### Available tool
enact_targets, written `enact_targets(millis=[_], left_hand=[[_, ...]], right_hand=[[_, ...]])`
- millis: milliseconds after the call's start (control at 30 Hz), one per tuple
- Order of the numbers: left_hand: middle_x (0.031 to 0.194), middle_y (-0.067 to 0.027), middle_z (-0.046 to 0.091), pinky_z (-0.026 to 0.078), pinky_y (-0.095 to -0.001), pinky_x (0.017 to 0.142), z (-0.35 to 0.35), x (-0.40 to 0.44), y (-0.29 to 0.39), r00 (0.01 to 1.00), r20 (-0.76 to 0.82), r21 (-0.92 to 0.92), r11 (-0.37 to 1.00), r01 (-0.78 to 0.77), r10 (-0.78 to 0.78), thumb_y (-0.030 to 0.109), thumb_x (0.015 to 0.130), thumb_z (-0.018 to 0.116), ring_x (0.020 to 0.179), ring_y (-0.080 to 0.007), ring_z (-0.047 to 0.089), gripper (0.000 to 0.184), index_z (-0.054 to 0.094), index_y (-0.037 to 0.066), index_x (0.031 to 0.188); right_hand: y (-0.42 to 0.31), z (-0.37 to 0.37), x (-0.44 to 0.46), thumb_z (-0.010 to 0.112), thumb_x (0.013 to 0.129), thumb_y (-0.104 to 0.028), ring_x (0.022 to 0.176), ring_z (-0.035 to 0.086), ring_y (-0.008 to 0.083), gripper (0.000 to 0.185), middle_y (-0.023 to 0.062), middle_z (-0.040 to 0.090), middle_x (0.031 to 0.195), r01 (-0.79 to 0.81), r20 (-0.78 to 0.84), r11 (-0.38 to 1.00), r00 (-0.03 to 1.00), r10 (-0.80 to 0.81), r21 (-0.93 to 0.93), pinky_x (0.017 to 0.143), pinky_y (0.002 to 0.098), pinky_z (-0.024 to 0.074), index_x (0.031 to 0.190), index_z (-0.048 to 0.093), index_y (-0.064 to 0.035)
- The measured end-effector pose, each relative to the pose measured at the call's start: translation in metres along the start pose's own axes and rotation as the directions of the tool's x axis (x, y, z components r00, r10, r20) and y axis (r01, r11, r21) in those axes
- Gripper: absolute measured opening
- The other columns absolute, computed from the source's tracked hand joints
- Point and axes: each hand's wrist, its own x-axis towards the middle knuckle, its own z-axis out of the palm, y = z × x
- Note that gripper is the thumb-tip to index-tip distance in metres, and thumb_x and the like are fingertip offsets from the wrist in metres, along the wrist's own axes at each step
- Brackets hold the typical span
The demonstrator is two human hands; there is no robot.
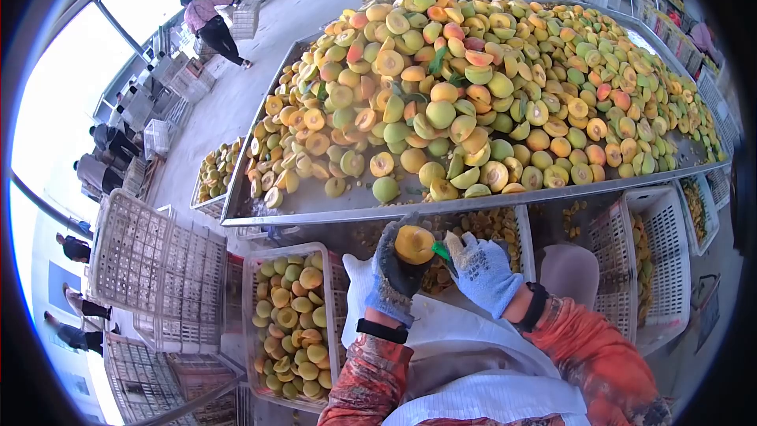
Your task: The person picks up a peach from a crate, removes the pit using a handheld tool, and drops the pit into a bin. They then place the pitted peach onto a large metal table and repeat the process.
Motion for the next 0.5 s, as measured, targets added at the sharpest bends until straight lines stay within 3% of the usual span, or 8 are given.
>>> enact_targets(millis=[67,200,267,333,400,467,500], left_hand=[[0.114,-0.0126,0.055,0.044,-0.039,0.09,0.009,-0.003,-0.003,0.999,-0.034,0.01,1.0,-0.028,0.028,0.028,0.089,0.048,0.103,-0.0244,0.054,0.041,0.048,0.003,0.122],[0.104,-0.0125,0.06,0.051,-0.0373,0.079,0.017,-0.005,-0.008,0.991,-0.065,0.012,0.993,-0.114,0.114,0.028,0.088,0.051,0.091,-0.0248,0.06,0.035,0.055,0.003,0.112],[0.098,-0.0131,0.062,0.052,-0.0358,0.075,0.006,0.004,-0.019,0.966,-0.142,0.068,0.976,-0.207,0.215,0.023,0.089,0.049,0.084,-0.0239,0.061,0.03,0.058,0.001,0.108],[0.095,-0.0131,0.061,0.053,-0.034,0.07,0.021,-0.007,-0.021,0.948,-0.178,0.014,0.964,-0.267,0.265,0.02,0.089,0.048,0.079,-0.0227,0.061,0.027,0.059,0.001,0.105],[0.091,-0.0133,0.061,0.054,-0.0343,0.068,0.022,-0.012,-0.02,0.961,-0.17,-0.015,0.974,-0.224,0.218,0.024,0.088,0.05,0.077,-0.0243,0.061,0.031,0.057,0.0,0.107],[0.091,-0.0128,0.061,0.054,-0.0363,0.068,0.009,-0.006,-0.017,0.983,-0.135,-0.047,0.99,-0.133,0.126,0.026,0.088,0.052,0.077,-0.0254,0.061,0.034,0.057,0.001,0.109],[0.091,-0.0128,0.061,0.054,-0.0363,0.068,0.012,-0.014,-0.002,0.982,-0.137,-0.055,0.989,-0.14,0.131,0.026,0.088,0.052,0.077,-0.0254,0.061,0.034,0.057,0.001,0.109]], right_hand=[[-0.009,0.001,0.0,0.055,0.076,-0.018,0.067,0.058,0.0257,0.046,0.0136,0.056,0.085,0.045,0.106,0.964,0.994,-0.018,-0.261,0.058,0.0402,0.0442,0.119,0.047,-0.0025],[-0.021,0.001,-0.005,0.054,0.075,-0.019,0.061,0.058,0.0204,0.045,0.0106,0.057,0.083,0.2,0.125,0.912,0.978,-0.165,-0.359,0.053,0.0356,0.0431,0.118,0.048,-0.004],[-0.023,0.003,-0.011,0.053,0.076,-0.02,0.056,0.056,0.0226,0.044,0.0109,0.057,0.08,0.196,0.143,0.938,0.977,-0.161,-0.284,0.051,0.0379,0.042,0.117,0.048,-0.0036],[-0.026,0.009,-0.019,0.055,0.077,-0.018,0.056,0.057,0.0243,0.041,0.0107,0.057,0.08,0.206,0.094,0.963,0.977,-0.192,-0.171,0.05,0.039,0.0423,0.115,0.05,-0.0049],[-0.026,0.004,-0.016,0.056,0.077,-0.017,0.056,0.057,0.026,0.038,0.0105,0.058,0.079,0.197,0.044,0.977,0.98,-0.193,-0.083,0.05,0.0402,0.0427,0.113,0.052,-0.0063],[-0.028,-0.007,-0.008,0.061,0.076,-0.016,0.061,0.06,0.0294,0.031,0.012,0.059,0.081,0.009,0.189,0.916,0.978,-0.093,0.402,0.052,0.0401,0.0454,0.105,0.055,-0.008],[-0.027,-0.01,-0.003,0.068,0.072,-0.006,0.072,0.063,0.0243,0.032,0.0136,0.061,0.09,-0.02,0.233,0.888,0.967,-0.099,0.459,0.057,0.0331,0.0487,0.1,0.053,-0.0056]])
